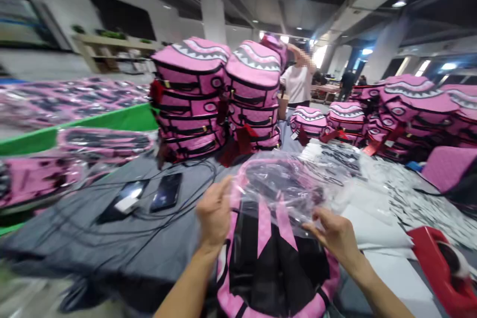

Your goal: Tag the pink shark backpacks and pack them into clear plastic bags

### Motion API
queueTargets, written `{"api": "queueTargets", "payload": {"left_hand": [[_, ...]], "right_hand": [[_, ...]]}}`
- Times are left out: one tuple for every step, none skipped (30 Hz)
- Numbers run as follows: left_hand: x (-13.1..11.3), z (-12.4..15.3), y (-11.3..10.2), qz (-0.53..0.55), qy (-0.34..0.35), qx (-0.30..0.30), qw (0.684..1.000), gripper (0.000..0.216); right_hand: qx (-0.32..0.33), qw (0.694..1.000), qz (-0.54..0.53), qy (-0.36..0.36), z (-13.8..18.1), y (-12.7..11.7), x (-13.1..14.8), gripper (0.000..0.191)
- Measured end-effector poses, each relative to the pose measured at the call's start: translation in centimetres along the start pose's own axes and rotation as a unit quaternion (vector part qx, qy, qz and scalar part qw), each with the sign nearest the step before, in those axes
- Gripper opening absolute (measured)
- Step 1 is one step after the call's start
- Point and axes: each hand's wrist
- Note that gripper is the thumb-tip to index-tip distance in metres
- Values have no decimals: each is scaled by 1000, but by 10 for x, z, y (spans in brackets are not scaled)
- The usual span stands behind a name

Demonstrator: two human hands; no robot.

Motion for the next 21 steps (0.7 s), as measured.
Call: {"api": "queueTargets", "payload": {"left_hand": [[2, -4, -14, -15, 12, -59, 998, 31], [4, -6, -27, -36, 25, -107, 993, 31], [5, -4, -39, -59, 47, -127, 989, 29], [7, 2, -48, -84, 76, -122, 986, 29], [9, 10, -54, -109, 105, -108, 983, 28], [13, 21, -57, -134, 123, -92, 979, 27], [19, 33, -58, -157, 130, -79, 976, 27], [27, 45, -57, -172, 123, -68, 975, 27], [36, 54, -56, -179, 108, -55, 976, 29], [45, 62, -55, -179, 94, -35, 979, 31], [55, 67, -54, -177, 85, -7, 980, 35], [63, 71, -55, -177, 78, 20, 981, 40], [71, 73, -57, -180, 69, 37, 981, 44], [77, 75, -60, -187, 51, 41, 980, 47], [81, 76, -64, -194, 25, 35, 980, 48], [84, 77, -69, -198, -6, 28, 980, 48], [86, 79, -72, -196, -36, 24, 980, 48], [87, 81, -75, -187, -61, 29, 980, 48], [86, 82, -76, -174, -79, 44, 981, 47], [85, 82, -74, -160, -92, 65, 981, 46], [82, 79, -70, -143, -104, 89, 980, 44]], "right_hand": [[-23, 996, 79, -19, 7, -5, -5, 36], [-50, 987, 152, -30, 14, -9, -11, 35], [-79, 975, 205, -27, 20, -14, -18, 36], [-107, 967, 233, -11, 26, -18, -27, 38], [-125, 964, 233, 18, 32, -23, -36, 39], [-127, 970, 200, 55, 38, -27, -45, 40], [-116, 979, 139, 97, 44, -32, -51, 41], [-101, 983, 60, 143, 50, -36, -55, 43], [-87, 978, -25, 190, 56, -40, -57, 44], [-84, 964, -98, 230, 61, -43, -55, 45], [-93, 951, -144, 256, 67, -47, -52, 45], [-103, 947, -155, 261, 72, -51, -47, 44], [-102, 955, -132, 246, 78, -55, -44, 42], [-84, 969, -84, 215, 84, -59, -42, 38], [-59, 983, -20, 174, 91, -63, -43, 33], [-35, 989, 48, 134, 98, -68, -47, 27], [-23, 988, 106, 107, 105, -72, -55, 22], [-32, 983, 149, 99, 111, -74, -67, 18], [-51, 978, 169, 111, 116, -76, -80, 18], [-63, 975, 160, 141, 118, -77, -94, 21], [-59, 973, 120, 187, 115, -76, -106, 25]]}}
Point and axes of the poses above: each hand's wrist, its own z-axis away from the middle knuckle, its own y-axis out of the palm, x = y × z, and after that the axes turned 4 degrees about y, right-handed
